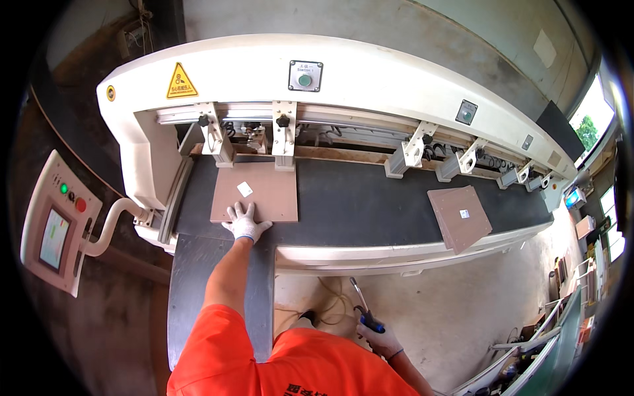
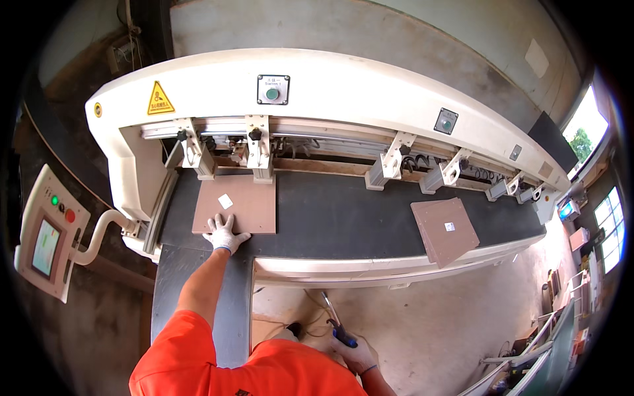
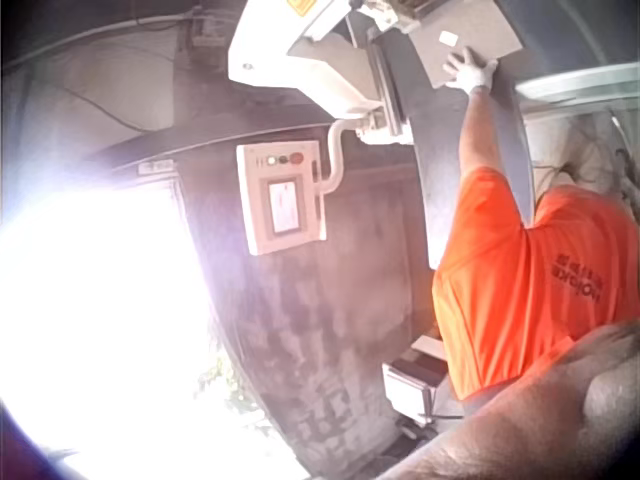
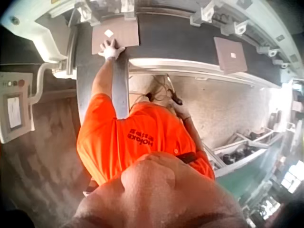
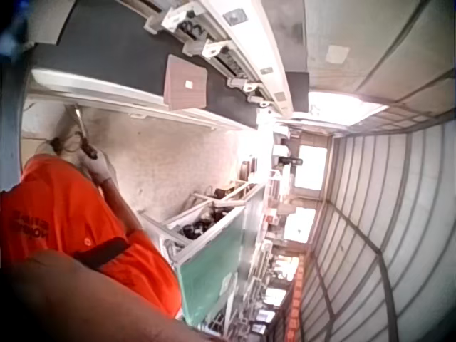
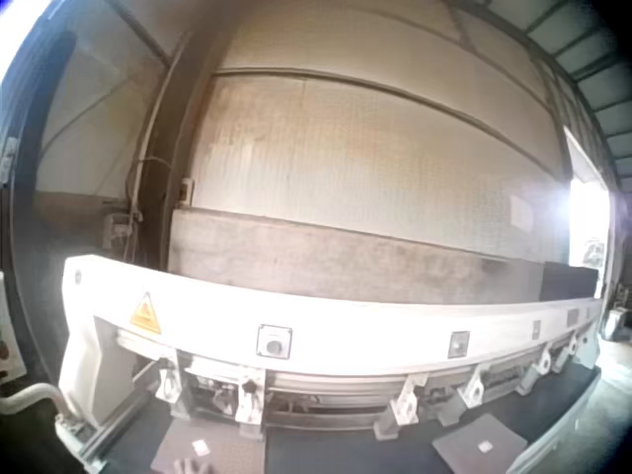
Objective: The person operates a large industrial machine in a workshop, repeatedly placing rectangular panels onto the machine bed and using a screwdriver to press a green button to start the cycle. After each cycle, the person removes the processed panel and places it on a nearby green table.
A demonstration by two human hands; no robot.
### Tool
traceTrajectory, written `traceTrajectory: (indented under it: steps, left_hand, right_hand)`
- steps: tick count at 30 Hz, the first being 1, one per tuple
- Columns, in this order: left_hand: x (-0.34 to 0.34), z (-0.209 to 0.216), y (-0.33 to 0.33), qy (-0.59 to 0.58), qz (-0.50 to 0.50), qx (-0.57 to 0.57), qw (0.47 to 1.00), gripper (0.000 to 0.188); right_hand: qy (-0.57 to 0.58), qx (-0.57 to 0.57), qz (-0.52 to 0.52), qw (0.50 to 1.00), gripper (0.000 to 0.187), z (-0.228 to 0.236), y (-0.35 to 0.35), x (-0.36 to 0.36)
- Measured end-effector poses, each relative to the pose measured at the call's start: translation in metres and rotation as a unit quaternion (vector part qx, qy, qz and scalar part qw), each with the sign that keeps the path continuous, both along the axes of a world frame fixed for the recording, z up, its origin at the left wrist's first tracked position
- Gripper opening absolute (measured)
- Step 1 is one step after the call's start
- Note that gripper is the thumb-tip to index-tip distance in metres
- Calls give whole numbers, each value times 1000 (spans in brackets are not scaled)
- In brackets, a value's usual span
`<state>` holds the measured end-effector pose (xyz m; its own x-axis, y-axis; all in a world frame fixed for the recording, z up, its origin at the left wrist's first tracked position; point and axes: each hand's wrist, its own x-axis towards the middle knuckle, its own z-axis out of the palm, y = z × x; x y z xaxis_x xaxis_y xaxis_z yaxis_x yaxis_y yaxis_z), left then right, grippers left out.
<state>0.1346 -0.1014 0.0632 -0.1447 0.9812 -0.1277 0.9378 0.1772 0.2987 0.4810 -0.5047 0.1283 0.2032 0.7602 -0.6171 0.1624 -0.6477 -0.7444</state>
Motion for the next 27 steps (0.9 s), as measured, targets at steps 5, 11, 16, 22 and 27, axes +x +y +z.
traceTrajectory:
  steps: [5,11,16,22,27]
  left_hand:
    - [-9,5,52,-6,-29,-14,999,103]
    - [-11,-7,63,8,-41,-4,999,105]
    - [-21,-31,63,18,-37,29,999,106]
    - [-9,-9,60,-10,-41,10,999,106]
    - [-18,-18,57,13,-33,14,999,106]
  right_hand:
    - [1,95,4,995,40,6,63,-13]
    - [-154,229,5,961,38,84,171,-54]
    - [-273,361,28,891,44,156,286,-88]
    - [-431,348,36,832,57,214,374,-84]
    - [-379,276,69,880,62,237,354,-86]
